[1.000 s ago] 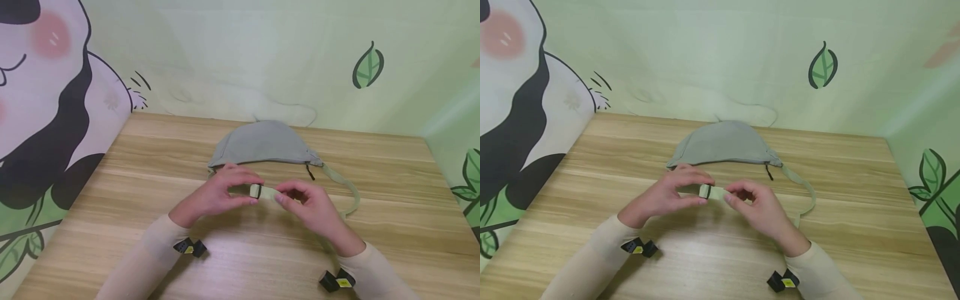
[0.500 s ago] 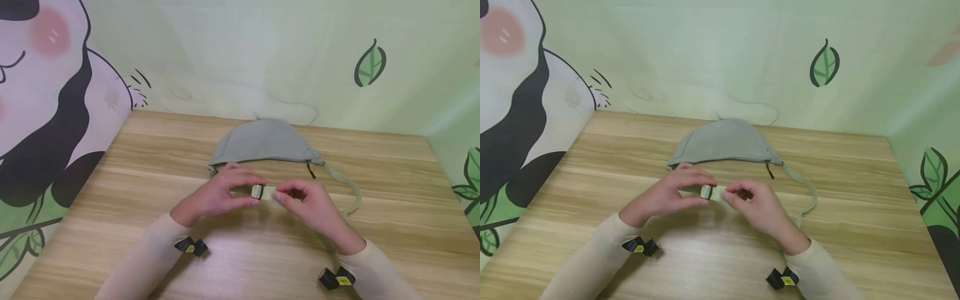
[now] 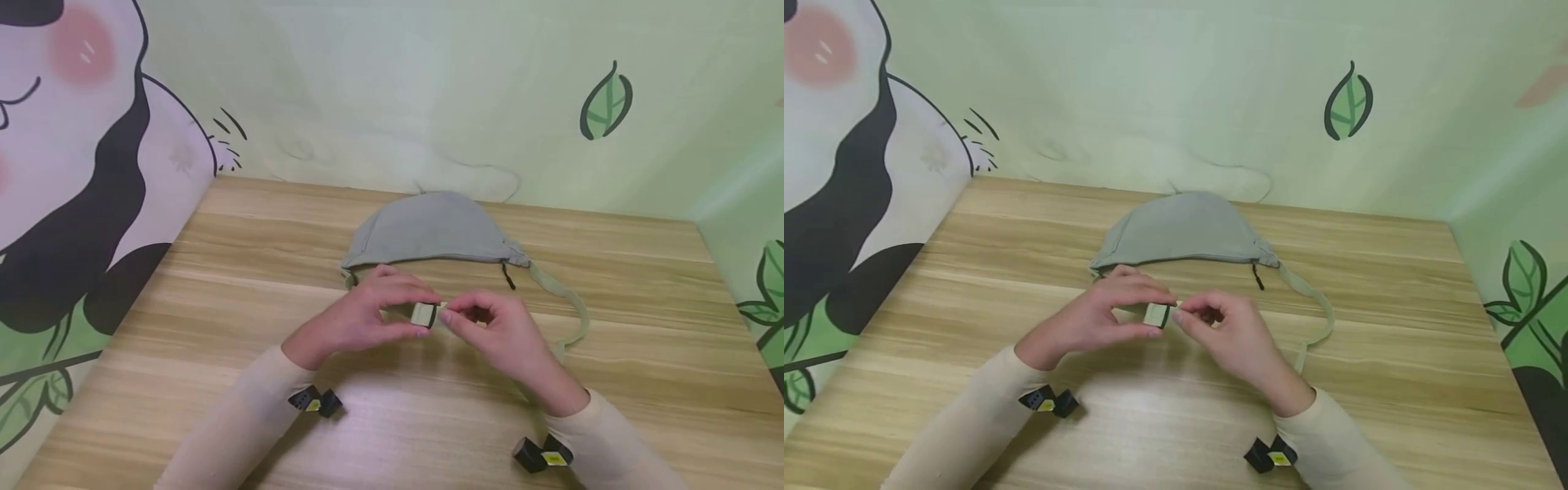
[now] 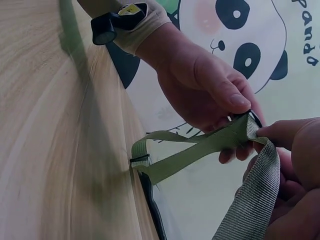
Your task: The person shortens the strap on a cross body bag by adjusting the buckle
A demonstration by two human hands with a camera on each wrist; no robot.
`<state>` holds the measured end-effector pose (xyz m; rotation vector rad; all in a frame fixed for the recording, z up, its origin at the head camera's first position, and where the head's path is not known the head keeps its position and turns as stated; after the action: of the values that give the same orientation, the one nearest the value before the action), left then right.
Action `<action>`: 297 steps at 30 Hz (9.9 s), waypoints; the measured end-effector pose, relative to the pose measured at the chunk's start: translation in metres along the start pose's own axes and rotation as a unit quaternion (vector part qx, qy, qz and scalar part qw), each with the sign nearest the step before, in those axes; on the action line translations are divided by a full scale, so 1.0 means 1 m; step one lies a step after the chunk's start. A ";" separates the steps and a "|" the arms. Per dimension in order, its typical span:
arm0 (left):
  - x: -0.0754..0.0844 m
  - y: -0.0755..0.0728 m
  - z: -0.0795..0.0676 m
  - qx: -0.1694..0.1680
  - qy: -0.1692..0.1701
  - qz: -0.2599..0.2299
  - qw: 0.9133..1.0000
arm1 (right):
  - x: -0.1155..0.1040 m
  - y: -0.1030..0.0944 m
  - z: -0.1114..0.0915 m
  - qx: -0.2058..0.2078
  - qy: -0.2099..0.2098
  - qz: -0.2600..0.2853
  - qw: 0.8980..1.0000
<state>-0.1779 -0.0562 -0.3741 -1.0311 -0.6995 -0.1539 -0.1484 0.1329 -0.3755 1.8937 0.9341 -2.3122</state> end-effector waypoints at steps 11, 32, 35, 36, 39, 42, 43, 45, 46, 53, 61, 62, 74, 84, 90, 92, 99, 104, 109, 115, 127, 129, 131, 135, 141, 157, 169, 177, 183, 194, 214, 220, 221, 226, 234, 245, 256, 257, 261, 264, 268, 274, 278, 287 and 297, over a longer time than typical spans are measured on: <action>-0.004 -0.014 -0.012 0.038 0.001 -0.003 0.999 | 0.015 -0.007 -0.008 -0.049 0.017 0.006 0.999; -0.004 -0.007 -0.008 0.022 0.026 -0.011 0.999 | 0.009 -0.002 -0.006 -0.093 -0.011 0.090 0.991; -0.002 -0.007 -0.007 0.022 0.033 -0.010 0.999 | 0.008 -0.002 -0.006 -0.098 -0.028 0.109 0.989; -0.001 -0.006 -0.006 0.022 0.037 -0.012 0.999 | 0.008 -0.002 -0.006 -0.101 -0.032 0.114 0.988; 0.001 -0.004 -0.005 0.018 0.048 -0.019 0.999 | 0.009 0.000 -0.006 -0.111 -0.039 0.128 0.985; 0.003 -0.001 -0.003 0.013 0.053 -0.028 0.998 | 0.009 0.003 -0.005 -0.121 -0.040 0.134 0.983; 0.003 0.000 -0.002 0.012 0.053 -0.030 0.998 | 0.009 0.004 -0.004 -0.124 -0.041 0.134 0.982; 0.003 0.001 -0.002 0.013 0.051 -0.032 0.998 | 0.009 0.005 -0.004 -0.125 -0.042 0.128 0.983; 0.002 0.001 -0.002 0.014 0.050 -0.034 0.998 | 0.009 0.006 -0.003 -0.124 -0.042 0.124 0.984; -0.003 -0.004 -0.008 0.032 0.038 -0.042 0.998 | 0.016 0.002 -0.005 -0.112 -0.018 0.084 0.990; -0.004 -0.009 -0.011 0.041 0.031 -0.042 0.998 | 0.018 -0.002 -0.011 -0.116 -0.034 0.078 0.990; -0.004 -0.009 -0.011 0.039 0.031 -0.043 0.998 | 0.017 -0.003 -0.011 -0.117 -0.039 0.080 0.989; -0.002 -0.002 -0.007 0.008 0.023 -0.063 0.998 | 0.012 0.002 -0.007 -0.133 -0.048 0.063 0.988; -0.002 0.001 -0.007 0.020 0.025 -0.079 0.996 | 0.008 0.011 0.001 -0.141 -0.022 0.057 0.988; -0.003 -0.005 -0.012 0.046 0.029 -0.081 0.995 | 0.022 0.004 -0.007 -0.133 0.000 0.061 0.989; -0.004 -0.008 -0.013 0.051 0.032 -0.076 0.995 | 0.025 0.001 -0.010 -0.130 -0.001 0.058 0.990; -0.004 -0.008 -0.013 0.035 0.033 -0.073 0.996 | 0.026 -0.002 -0.014 -0.134 -0.025 0.062 0.989; -0.004 -0.006 -0.011 0.027 0.034 -0.078 0.996 | 0.019 -0.002 -0.013 -0.138 -0.052 0.079 0.986; -0.006 -0.006 -0.012 0.028 0.030 -0.076 0.996 | 0.010 -0.002 -0.014 -0.157 -0.121 0.145 0.969; -0.007 -0.004 -0.011 0.020 0.036 -0.086 0.995 | 0.005 0.000 -0.012 -0.184 -0.155 0.216 0.946; -0.002 -0.001 -0.007 0.021 0.062 -0.116 0.991 | 0.005 0.006 -0.006 -0.181 -0.175 0.237 0.938; 0.000 -0.001 -0.006 0.021 0.069 -0.118 0.990 | 0.007 0.007 -0.006 -0.167 -0.152 0.214 0.950; 0.000 0.000 -0.005 0.022 0.071 -0.121 0.990 | 0.009 0.009 -0.006 -0.159 -0.126 0.193 0.960; 0.001 0.001 -0.005 0.020 0.071 -0.131 0.989 | 0.008 0.014 -0.006 -0.159 -0.103 0.177 0.966; 0.000 0.002 -0.005 0.018 0.064 -0.140 0.988 | 0.009 0.015 -0.005 -0.168 -0.077 0.179 0.966; -0.005 -0.005 -0.011 0.052 0.073 -0.159 0.983 | 0.031 0.003 -0.013 -0.165 -0.004 0.116 0.979; -0.005 0.001 -0.011 0.025 0.019 -0.173 0.984 | 0.018 0.007 -0.012 -0.162 -0.065 0.141 0.974; -0.008 0.006 -0.008 0.014 0.000 -0.170 0.985 | 0.009 0.012 -0.010 -0.158 -0.047 0.107 0.980; -0.009 0.008 -0.007 0.007 -0.016 -0.198 0.980 | 0.008 0.010 -0.008 -0.150 -0.017 0.074 0.986; -0.007 0.009 -0.007 0.012 -0.029 -0.185 0.982 | 0.003 0.008 -0.006 -0.148 0.017 0.060 0.987; -0.012 0.002 -0.013 0.023 -0.016 -0.200 0.979 | 0.018 -0.006 -0.018 -0.133 -0.014 0.017 0.991; -0.013 0.007 -0.010 0.018 0.021 -0.208 0.978 | 0.017 -0.006 -0.017 -0.134 -0.017 0.026 0.990; -0.014 0.007 -0.011 0.018 0.023 -0.210 0.977 | 0.018 -0.006 -0.016 -0.134 -0.014 0.027 0.991; -0.017 0.007 -0.013 0.011 0.020 -0.215 0.976 | 0.019 -0.006 -0.015 -0.129 0.001 0.033 0.991; -0.023 0.010 -0.016 0.008 -0.018 -0.205 0.978 | 0.018 -0.006 -0.016 -0.128 -0.007 0.037 0.991; -0.020 0.014 -0.007 -0.008 -0.001 -0.225 0.974 | 0.011 -0.003 -0.011 -0.135 -0.007 0.030 0.990; -0.016 0.019 -0.004 -0.012 -0.001 -0.203 0.979 | 0.004 0.001 -0.007 -0.138 0.026 0.006 0.990; -0.015 0.019 -0.004 -0.011 -0.002 -0.201 0.980 | 0.004 0.002 -0.006 -0.139 0.028 0.005 0.990; -0.014 0.020 -0.004 -0.006 0.000 -0.187 0.982 | 0.004 0.004 -0.004 -0.141 0.037 0.002 0.989; -0.014 0.020 -0.004 -0.001 -0.002 -0.173 0.985 | 0.006 0.004 -0.004 -0.141 0.038 0.004 0.989; -0.015 0.021 -0.004 0.006 -0.013 -0.181 0.983 | 0.008 0.003 -0.004 -0.139 0.033 -0.002 0.990; -0.019 0.016 -0.010 0.032 -0.034 -0.221 0.974 | 0.013 -0.004 -0.010 -0.126 0.042 -0.018 0.991; -0.026 0.014 -0.016 0.043 -0.062 -0.235 0.969 | 0.017 -0.011 -0.015 -0.114 0.053 -0.029 0.992; -0.021 0.012 -0.011 0.034 -0.052 -0.208 0.976 | 0.015 -0.016 -0.017 -0.107 0.034 -0.007 0.994; -0.021 0.011 -0.012 0.031 -0.054 -0.209 0.976 | 0.012 -0.013 -0.013 -0.116 -0.011 0.066 0.991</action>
<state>-0.1837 -0.0645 -0.3984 -0.8269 -1.0100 -0.4408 -0.1451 0.1535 -0.3821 1.7749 0.9941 -2.0477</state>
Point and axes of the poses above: each hand's wrist, its own z-axis towards the middle knuckle, its own y-axis out of the palm, x = y × z, the point moved 6 cm from there along z, towards the middle knuckle, and after that the axes turned 10 degrees about -x, right-handed, at the moved point
